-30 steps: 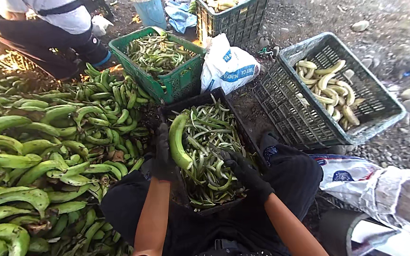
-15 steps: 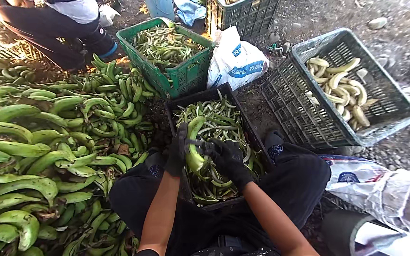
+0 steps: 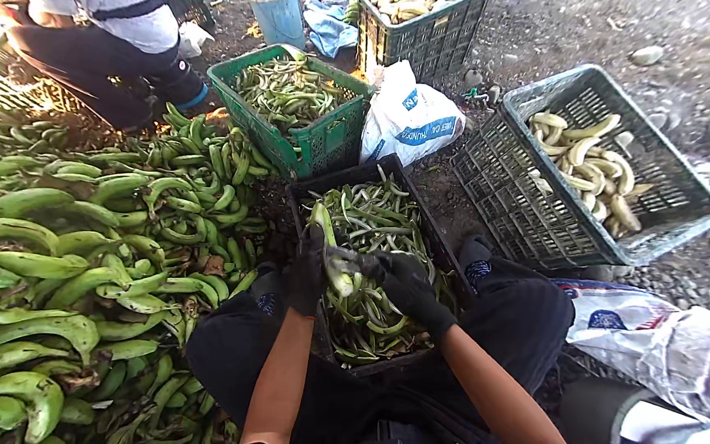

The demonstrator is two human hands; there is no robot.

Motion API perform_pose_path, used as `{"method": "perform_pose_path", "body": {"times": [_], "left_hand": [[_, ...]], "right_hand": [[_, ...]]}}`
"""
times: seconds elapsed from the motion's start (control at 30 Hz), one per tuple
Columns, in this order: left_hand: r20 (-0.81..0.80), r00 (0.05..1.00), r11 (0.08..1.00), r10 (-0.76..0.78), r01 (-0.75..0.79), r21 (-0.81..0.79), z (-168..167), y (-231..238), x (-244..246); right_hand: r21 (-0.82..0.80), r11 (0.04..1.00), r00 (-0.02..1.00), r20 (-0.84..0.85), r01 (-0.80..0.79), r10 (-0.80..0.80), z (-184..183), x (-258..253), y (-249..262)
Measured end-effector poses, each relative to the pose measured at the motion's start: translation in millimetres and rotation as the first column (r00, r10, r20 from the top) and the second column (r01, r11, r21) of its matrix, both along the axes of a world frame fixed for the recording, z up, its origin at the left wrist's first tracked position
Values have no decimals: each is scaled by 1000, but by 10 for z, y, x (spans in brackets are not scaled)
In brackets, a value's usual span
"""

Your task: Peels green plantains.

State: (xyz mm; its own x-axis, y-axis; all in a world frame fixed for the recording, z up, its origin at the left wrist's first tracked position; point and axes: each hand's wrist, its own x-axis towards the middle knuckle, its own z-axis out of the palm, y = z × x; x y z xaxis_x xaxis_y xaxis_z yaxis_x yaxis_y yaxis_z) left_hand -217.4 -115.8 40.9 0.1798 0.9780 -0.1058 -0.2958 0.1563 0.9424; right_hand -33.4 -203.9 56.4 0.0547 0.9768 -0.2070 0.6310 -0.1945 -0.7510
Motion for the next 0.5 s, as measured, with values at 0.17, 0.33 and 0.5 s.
{"method": "perform_pose_path", "body": {"times": [0.17, 0.33, 0.5], "left_hand": [[-34, 999, 998, -4, 6, 67, 81, 26, -23], [-77, 980, 981, -182, 175, -86, 84, -170, 99], [-23, 954, 920, -299, 282, -273, 141, -239, 195]], "right_hand": [[37, 999, 997, 67, -31, 28, 53, -78, -396], [63, 978, 961, 179, 201, -209, -70, -35, 89], [107, 926, 916, 145, 362, -374, 17, 208, 575]]}}
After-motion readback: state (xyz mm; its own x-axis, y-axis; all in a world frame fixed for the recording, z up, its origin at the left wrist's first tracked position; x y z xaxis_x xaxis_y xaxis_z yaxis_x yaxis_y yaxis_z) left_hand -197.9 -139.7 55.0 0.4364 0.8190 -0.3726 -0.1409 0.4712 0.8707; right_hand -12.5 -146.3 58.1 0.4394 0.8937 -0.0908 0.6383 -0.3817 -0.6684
